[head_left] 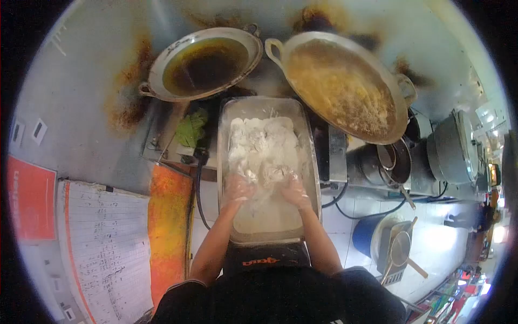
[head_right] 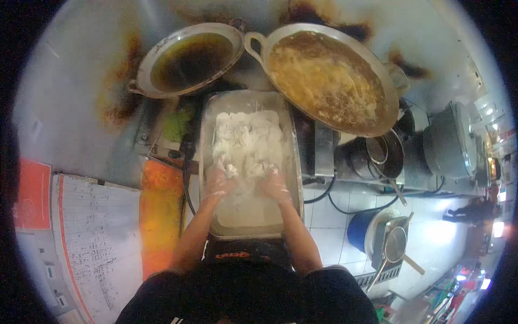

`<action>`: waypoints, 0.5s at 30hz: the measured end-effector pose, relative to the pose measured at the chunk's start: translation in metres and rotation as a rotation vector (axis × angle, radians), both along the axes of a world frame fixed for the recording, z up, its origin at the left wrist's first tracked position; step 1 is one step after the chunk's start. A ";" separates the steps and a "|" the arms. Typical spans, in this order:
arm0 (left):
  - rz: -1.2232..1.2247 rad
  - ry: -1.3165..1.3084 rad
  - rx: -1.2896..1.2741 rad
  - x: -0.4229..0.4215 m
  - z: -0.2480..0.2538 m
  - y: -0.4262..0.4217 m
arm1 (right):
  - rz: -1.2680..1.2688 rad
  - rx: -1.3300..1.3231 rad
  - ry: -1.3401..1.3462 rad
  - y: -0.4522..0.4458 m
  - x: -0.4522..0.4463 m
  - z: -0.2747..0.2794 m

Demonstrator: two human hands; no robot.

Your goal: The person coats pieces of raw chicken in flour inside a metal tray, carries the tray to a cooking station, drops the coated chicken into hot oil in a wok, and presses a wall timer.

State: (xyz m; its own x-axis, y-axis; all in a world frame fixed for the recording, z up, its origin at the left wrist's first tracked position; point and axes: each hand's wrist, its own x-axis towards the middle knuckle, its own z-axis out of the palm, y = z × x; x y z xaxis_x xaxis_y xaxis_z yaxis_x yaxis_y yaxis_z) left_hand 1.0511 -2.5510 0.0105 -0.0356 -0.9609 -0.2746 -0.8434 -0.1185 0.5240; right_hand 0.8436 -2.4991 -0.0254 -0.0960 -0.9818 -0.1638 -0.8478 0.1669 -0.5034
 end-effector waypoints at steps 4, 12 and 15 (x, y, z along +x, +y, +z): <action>-0.346 -0.255 -0.078 0.005 -0.031 -0.010 | -0.012 0.164 -0.112 -0.015 0.000 0.004; -0.429 -0.247 -0.111 0.007 -0.042 -0.029 | 0.046 0.043 0.386 -0.038 0.024 -0.074; -0.443 -0.258 -0.129 0.021 -0.074 -0.039 | 0.167 -0.166 0.650 -0.028 0.010 -0.100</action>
State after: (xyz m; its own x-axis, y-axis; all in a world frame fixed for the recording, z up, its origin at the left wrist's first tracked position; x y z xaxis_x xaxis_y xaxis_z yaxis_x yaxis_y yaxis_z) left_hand 1.0717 -2.5901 -0.0633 -0.3932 -0.8954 -0.2087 -0.9014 0.3306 0.2797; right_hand 0.8540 -2.5276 -0.1259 0.0304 -0.9991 0.0294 -0.9938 -0.0270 0.1080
